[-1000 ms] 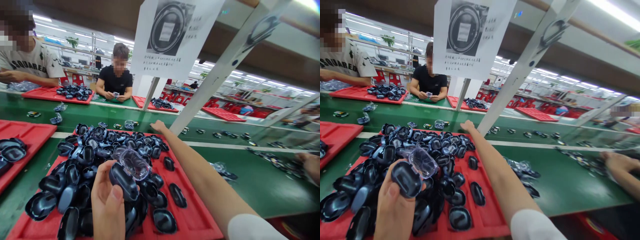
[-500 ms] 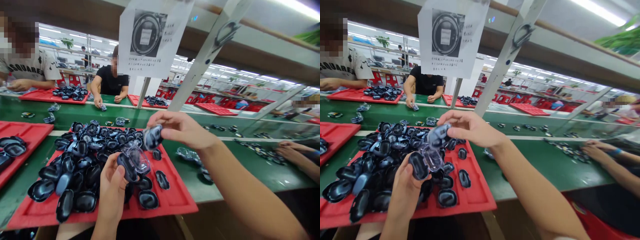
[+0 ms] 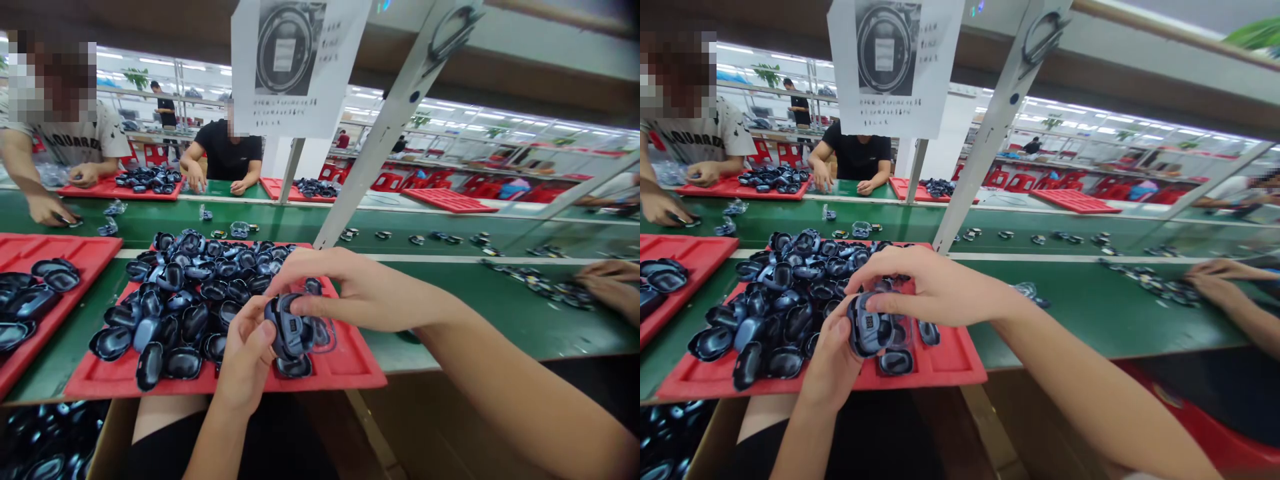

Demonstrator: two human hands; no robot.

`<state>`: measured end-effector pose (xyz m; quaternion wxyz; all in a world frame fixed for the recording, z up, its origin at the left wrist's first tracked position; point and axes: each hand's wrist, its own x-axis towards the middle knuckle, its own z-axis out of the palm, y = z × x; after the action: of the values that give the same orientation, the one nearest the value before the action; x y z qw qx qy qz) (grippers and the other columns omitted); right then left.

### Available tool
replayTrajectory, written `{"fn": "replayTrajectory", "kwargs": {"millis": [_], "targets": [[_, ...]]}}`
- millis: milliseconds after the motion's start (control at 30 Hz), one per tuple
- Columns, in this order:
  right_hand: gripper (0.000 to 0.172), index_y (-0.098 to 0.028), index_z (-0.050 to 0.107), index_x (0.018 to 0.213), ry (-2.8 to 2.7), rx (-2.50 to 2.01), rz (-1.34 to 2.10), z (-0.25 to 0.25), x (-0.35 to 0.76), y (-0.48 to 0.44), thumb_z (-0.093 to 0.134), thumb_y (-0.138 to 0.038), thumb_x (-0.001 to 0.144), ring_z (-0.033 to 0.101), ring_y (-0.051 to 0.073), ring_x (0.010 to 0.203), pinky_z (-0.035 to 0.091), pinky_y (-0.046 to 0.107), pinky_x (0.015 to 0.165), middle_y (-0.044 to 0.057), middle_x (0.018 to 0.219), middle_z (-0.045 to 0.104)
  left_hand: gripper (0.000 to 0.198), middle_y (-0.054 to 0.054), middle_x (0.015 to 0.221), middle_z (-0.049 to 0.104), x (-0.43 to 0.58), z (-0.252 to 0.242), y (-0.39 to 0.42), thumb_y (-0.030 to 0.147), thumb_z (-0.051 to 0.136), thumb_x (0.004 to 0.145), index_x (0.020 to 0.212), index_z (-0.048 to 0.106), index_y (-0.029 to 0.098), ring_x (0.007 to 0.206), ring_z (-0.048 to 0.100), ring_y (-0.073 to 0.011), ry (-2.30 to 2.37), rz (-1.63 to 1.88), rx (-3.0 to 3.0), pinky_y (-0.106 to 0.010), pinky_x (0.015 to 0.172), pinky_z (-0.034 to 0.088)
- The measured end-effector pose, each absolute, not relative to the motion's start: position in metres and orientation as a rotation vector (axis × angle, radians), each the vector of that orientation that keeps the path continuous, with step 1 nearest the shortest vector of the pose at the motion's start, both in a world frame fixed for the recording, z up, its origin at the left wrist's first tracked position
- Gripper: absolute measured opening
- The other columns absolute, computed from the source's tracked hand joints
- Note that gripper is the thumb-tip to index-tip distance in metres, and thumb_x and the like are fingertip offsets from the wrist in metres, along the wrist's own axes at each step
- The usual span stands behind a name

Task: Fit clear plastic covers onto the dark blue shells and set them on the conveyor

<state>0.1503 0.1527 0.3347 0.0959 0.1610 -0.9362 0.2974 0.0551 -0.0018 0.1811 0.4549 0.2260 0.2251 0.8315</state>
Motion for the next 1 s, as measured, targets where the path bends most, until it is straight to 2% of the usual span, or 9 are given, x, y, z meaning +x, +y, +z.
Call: {"fn": "replayTrajectory", "kwargs": {"millis": [100,267,400,500,600,700,867,1000], "targets": [[0.018,-0.012,0.073,0.127,-2.693,0.444,0.735,0.329,0.155,0.15,0.071,-0.021,0.111,0.068,0.013,0.117,0.052,0.02,0.105,0.008,0.124,0.073,0.035,-0.003,0.096,0.08,0.058,0.184,0.001,0.045,0.098,0.084,0.11,0.087,0.024,0.079,0.076,-0.0128,0.516,2.091,0.543,-0.022,0.078,0.067],[0.048,-0.014,0.067,0.147,-2.782,0.468,0.304,0.326,0.176,0.144,0.073,-0.045,0.111,0.06,0.02,0.142,0.046,0.027,0.125,0.013,0.151,0.062,0.03,0.001,0.091,0.082,0.058,0.191,0.002,0.041,0.102,0.079,0.103,0.089,0.03,0.072,0.076,-0.008,0.479,2.093,0.485,-0.014,0.071,0.064],[0.042,-0.012,0.069,0.146,-2.834,0.463,0.103,0.325,0.19,0.141,0.063,-0.041,0.116,0.058,0.02,0.145,0.043,0.031,0.131,0.012,0.149,0.065,0.032,0.002,0.09,0.083,0.053,0.192,0.002,0.041,0.104,0.076,0.101,0.089,0.029,0.076,0.077,-0.0058,0.499,2.098,0.469,-0.009,0.072,0.061],[0.037,-0.011,0.072,0.14,-2.814,0.466,0.113,0.325,0.191,0.142,0.063,-0.037,0.116,0.062,0.02,0.14,0.048,0.03,0.128,0.013,0.142,0.069,0.035,0.0,0.091,0.082,0.053,0.191,0.002,0.04,0.105,0.076,0.103,0.088,0.026,0.077,0.077,-0.0073,0.523,2.068,0.463,-0.012,0.072,0.062],[0.035,-0.011,0.073,0.135,-2.763,0.461,0.205,0.322,0.189,0.144,0.068,-0.037,0.114,0.066,0.018,0.136,0.051,0.024,0.124,0.014,0.14,0.07,0.033,0.0,0.091,0.08,0.055,0.19,0.001,0.041,0.101,0.081,0.108,0.087,0.028,0.074,0.076,-0.0091,0.506,2.066,0.513,-0.015,0.068,0.063],[0.033,-0.011,0.073,0.133,-2.714,0.453,0.264,0.317,0.188,0.144,0.07,-0.037,0.113,0.066,0.017,0.137,0.05,0.021,0.123,0.014,0.141,0.07,0.031,0.0,0.088,0.08,0.056,0.192,0.001,0.042,0.099,0.083,0.108,0.087,0.028,0.07,0.075,-0.0096,0.514,2.079,0.567,-0.014,0.063,0.061],[0.032,-0.01,0.073,0.133,-2.679,0.422,0.287,0.309,0.188,0.139,0.072,-0.034,0.112,0.065,0.014,0.139,0.043,0.016,0.127,0.013,0.143,0.069,0.028,-0.001,0.089,0.081,0.052,0.192,0.001,0.041,0.098,0.085,0.109,0.088,0.03,0.073,0.075,-0.0106,0.53,2.091,0.625,-0.015,0.062,0.062],[0.034,-0.011,0.073,0.136,-2.657,0.406,0.364,0.307,0.188,0.137,0.074,-0.034,0.11,0.068,0.014,0.136,0.048,0.016,0.123,0.014,0.146,0.067,0.028,-0.001,0.092,0.082,0.049,0.192,0.0,0.04,0.098,0.085,0.111,0.089,0.033,0.071,0.074,-0.0087,0.516,2.069,0.684,-0.012,0.064,0.061]]}}
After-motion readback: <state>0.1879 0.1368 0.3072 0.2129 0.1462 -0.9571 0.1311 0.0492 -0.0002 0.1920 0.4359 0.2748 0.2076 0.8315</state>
